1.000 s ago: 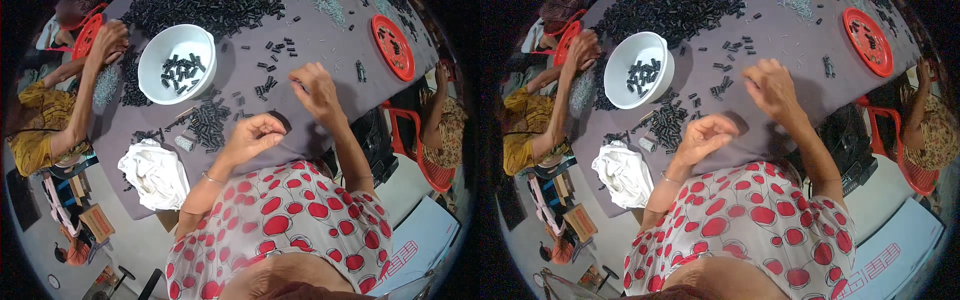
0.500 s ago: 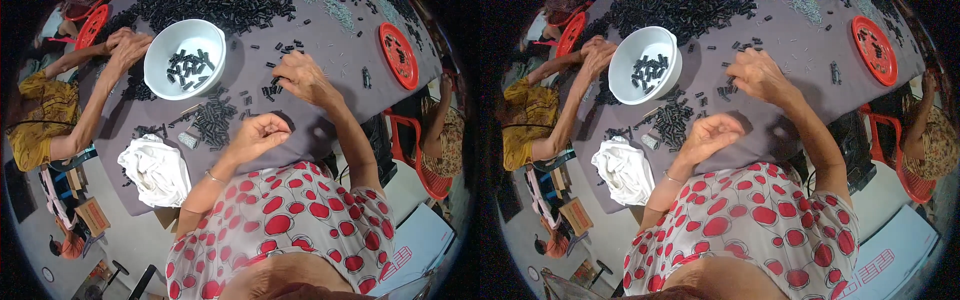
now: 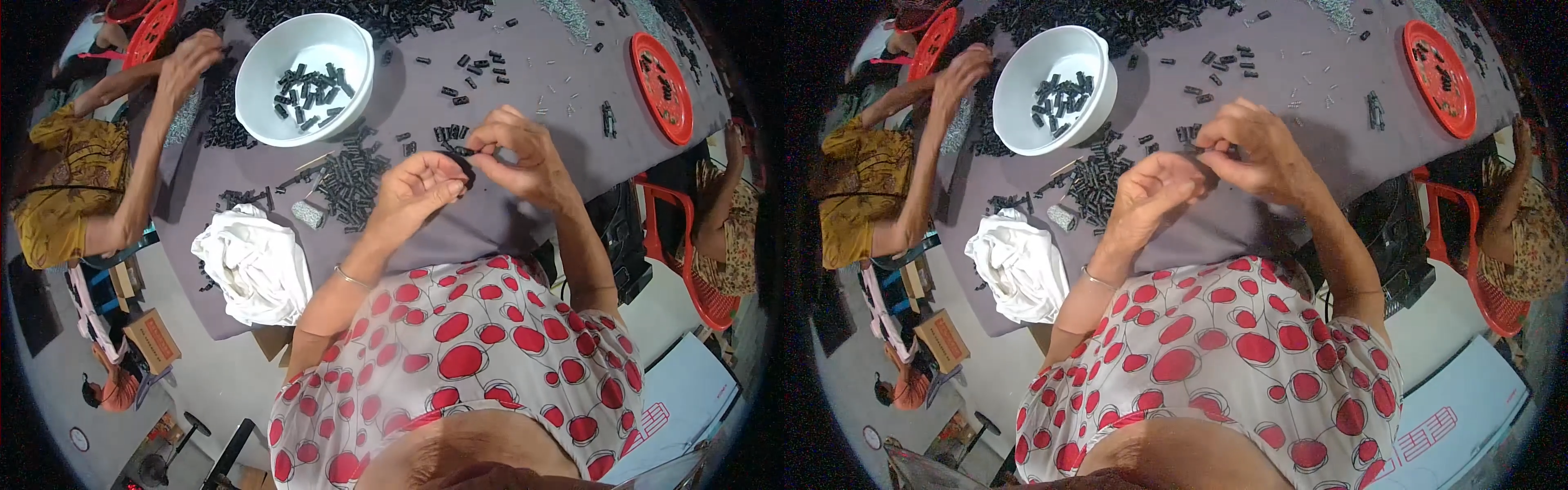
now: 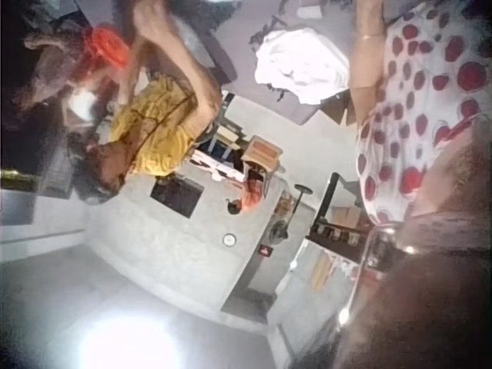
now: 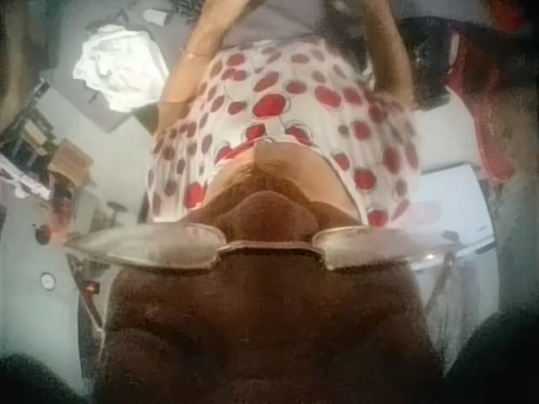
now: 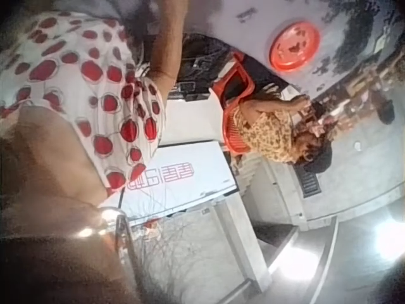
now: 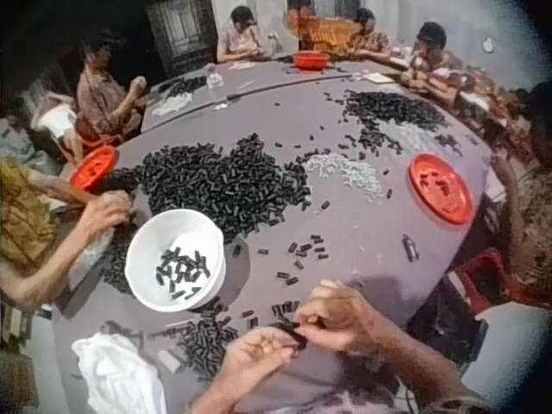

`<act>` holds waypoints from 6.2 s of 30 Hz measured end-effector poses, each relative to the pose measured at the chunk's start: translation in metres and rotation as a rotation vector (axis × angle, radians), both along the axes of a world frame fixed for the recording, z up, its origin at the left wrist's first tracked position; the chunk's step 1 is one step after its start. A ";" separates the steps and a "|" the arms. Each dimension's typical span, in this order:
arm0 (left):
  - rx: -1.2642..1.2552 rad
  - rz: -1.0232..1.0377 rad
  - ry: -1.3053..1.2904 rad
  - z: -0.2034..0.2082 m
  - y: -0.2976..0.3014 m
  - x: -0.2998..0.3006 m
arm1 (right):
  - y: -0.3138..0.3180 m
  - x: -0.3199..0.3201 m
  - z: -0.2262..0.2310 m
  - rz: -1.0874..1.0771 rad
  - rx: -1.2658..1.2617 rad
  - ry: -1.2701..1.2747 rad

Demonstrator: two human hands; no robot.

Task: Assembling small black plastic components by hand at a workbench.

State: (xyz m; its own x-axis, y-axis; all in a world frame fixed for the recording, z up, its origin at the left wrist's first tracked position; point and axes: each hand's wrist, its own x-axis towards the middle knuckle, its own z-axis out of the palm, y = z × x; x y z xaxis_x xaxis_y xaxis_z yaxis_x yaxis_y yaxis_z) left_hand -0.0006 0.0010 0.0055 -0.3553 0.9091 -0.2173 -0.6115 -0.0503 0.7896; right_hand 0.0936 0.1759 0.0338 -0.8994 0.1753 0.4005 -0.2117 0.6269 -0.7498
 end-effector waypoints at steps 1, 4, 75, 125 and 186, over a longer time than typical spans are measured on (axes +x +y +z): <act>0.024 0.029 0.004 -0.003 0.001 0.000 | -0.003 0.001 0.000 0.001 -0.004 0.001; 0.032 0.081 -0.057 -0.002 0.001 0.000 | -0.015 0.005 0.000 -0.014 -0.074 -0.023; -0.013 -0.065 -0.145 0.002 -0.003 0.001 | -0.021 0.024 0.015 -0.037 0.019 -0.070; -0.038 0.067 -0.068 0.006 -0.001 -0.001 | -0.022 0.011 0.022 -0.165 -0.265 -0.187; -0.085 0.123 -0.139 0.009 -0.003 -0.006 | -0.068 -0.001 -0.011 -0.348 0.068 0.043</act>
